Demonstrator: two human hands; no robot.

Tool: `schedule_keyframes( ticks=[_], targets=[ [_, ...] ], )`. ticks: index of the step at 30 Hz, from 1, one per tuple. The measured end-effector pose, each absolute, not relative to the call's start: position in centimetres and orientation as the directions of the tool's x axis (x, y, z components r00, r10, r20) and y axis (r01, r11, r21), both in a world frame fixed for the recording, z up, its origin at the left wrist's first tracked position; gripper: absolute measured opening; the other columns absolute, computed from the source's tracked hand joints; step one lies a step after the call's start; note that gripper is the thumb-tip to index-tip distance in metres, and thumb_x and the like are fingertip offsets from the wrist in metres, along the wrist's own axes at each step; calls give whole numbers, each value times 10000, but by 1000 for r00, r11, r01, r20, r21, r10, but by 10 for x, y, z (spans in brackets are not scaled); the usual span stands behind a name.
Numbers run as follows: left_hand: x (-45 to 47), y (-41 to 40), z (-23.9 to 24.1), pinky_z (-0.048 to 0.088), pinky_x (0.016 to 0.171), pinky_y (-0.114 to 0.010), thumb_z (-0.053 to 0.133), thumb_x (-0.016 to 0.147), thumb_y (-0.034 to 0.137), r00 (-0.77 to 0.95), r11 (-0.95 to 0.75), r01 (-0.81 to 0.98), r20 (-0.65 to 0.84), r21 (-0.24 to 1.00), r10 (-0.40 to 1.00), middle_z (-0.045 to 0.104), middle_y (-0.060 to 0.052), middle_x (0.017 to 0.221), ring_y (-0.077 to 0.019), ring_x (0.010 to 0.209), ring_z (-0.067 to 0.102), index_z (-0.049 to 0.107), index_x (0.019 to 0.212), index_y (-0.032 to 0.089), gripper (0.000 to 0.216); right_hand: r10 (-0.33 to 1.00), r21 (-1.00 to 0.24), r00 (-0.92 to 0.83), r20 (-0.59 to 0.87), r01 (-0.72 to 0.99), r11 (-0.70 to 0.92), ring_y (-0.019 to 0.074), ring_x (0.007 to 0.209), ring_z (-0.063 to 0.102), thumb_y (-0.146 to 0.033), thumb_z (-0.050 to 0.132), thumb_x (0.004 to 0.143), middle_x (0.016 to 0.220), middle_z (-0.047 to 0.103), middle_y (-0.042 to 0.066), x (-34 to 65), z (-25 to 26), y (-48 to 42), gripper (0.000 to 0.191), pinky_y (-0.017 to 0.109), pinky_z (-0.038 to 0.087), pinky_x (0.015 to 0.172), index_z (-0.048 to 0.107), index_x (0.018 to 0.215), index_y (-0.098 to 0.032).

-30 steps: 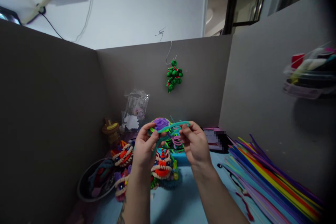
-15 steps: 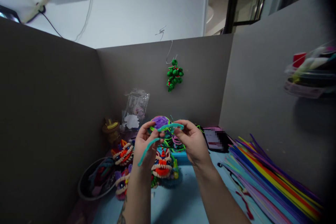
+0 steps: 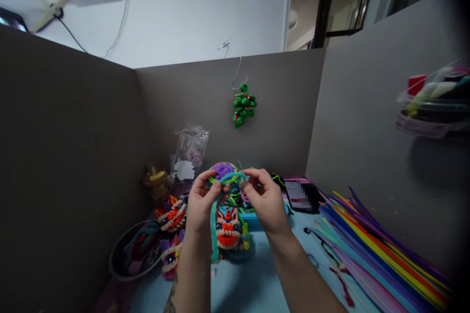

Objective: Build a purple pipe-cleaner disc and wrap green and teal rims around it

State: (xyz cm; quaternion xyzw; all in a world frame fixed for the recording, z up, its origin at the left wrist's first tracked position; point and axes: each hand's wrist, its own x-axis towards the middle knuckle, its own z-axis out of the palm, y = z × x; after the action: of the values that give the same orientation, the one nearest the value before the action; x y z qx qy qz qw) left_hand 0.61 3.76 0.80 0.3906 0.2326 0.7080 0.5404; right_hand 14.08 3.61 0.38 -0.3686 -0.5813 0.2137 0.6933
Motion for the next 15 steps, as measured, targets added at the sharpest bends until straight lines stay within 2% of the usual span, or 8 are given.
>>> schedule_keyframes(
  ticks=[2,5,8,11,15],
  targets=[
    [7,36,9,549,528,-192,827,603,227,-106,-318,-554,313,770,944,670,19,674,-122,585,668,641,913,184,364,708,-748,255,658,116,653,130,650,509,-269,624,791,740,554,-4,144,5,34,137,237,412,576,658,910,-211],
    [10,32,11,533,498,-191,815,611,230,-101,-313,-546,310,777,945,658,16,672,-140,597,673,640,911,182,351,690,-734,281,667,90,673,135,661,539,-277,608,803,714,584,-9,144,5,32,82,243,430,604,629,773,-203],
    [13,30,12,528,495,-207,817,601,242,-91,-293,-582,297,758,951,679,0,736,-150,596,675,638,911,192,362,733,-759,209,647,77,647,129,616,529,-256,581,809,662,569,-18,143,6,32,115,236,416,563,596,710,-199],
    [13,31,12,534,545,-226,817,603,246,-88,-288,-610,297,739,951,699,-11,837,-129,587,666,641,902,199,350,710,-725,150,688,169,667,145,684,549,-208,587,785,722,559,1,143,6,34,107,246,420,586,611,682,-194],
    [13,34,11,528,595,-235,815,605,234,-95,-319,-596,329,737,939,701,-7,864,-104,572,645,650,885,199,327,657,-673,161,736,270,688,161,772,558,-194,594,788,839,554,21,147,8,32,101,262,437,631,672,848,-217]
  ],
)
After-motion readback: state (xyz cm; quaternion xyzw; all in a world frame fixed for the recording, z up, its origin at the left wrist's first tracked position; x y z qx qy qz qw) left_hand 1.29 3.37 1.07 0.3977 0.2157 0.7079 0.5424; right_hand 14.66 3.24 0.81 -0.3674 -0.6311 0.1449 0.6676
